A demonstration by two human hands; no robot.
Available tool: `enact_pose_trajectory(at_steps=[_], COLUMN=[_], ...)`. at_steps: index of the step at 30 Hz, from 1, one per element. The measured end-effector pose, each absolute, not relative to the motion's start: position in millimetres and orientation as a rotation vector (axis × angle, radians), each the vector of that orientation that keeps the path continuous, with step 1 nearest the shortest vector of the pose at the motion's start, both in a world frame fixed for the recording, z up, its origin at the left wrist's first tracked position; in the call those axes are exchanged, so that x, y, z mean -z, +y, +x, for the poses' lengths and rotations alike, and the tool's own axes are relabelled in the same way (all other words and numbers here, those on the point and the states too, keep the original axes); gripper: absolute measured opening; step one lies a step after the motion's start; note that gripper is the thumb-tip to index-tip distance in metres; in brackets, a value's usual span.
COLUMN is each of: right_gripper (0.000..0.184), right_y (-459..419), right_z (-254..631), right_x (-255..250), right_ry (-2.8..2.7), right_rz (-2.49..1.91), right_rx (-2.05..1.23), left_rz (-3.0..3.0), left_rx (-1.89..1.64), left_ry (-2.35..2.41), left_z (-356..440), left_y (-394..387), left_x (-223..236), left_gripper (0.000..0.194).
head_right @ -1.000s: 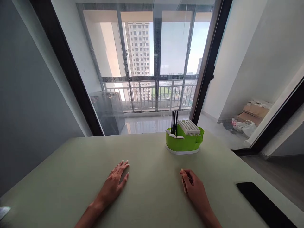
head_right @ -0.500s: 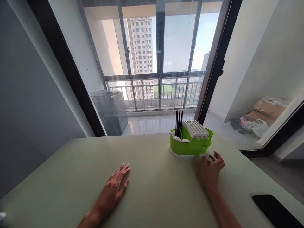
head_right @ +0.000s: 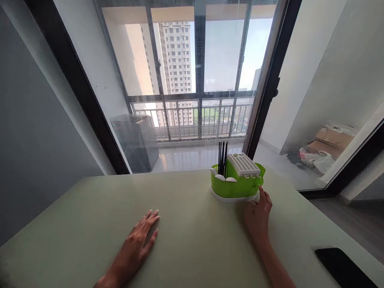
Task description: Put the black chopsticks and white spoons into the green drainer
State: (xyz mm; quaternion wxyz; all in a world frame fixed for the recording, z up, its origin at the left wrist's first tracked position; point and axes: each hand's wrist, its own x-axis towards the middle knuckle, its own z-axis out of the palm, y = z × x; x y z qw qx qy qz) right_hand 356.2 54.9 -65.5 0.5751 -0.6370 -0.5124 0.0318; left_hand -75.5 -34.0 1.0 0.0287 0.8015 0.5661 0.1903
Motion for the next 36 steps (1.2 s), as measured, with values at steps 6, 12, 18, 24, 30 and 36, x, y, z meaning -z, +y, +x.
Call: enact_pose_trajectory(at_steps=[6,12,18,24,30,36], right_gripper=[0.074,0.074,0.072,0.072,0.066,0.054], right_y=[54.5,55.6,52.9,49.5,47.5,43.0], right_z=[355.0,356.5,354.7,353.5,351.8,343.2], right_x=[67.2,71.5,68.0,58.8,56.3,54.4], right_ry=[-1.243,-1.260,-1.252,-1.260,-1.304,-1.350], right_rz=[-1.534,-1.532,-1.543,-1.577,-1.507,-1.501], right_rx=[-0.103,-0.091,-0.110,-0.120,-0.061,-0.050], left_rz=[2.466,2.466,2.476,2.458,2.462,2.465], left_rx=[-0.601,-0.630,-0.604,-0.606,-0.603,-0.579], left_ry=[1.744,1.727,1.735,1.730,1.729,1.739], left_z=[-75.5,-75.1,-75.0,-74.6,-73.9,-74.3], left_y=[-33.8,-34.5,-34.6,-35.2,-35.5,-34.8], left_x=[-0.9,-1.2,-1.6,-2.9,-4.1,-2.5], left_gripper=[0.048,0.049,0.048,0.048,0.048,0.046])
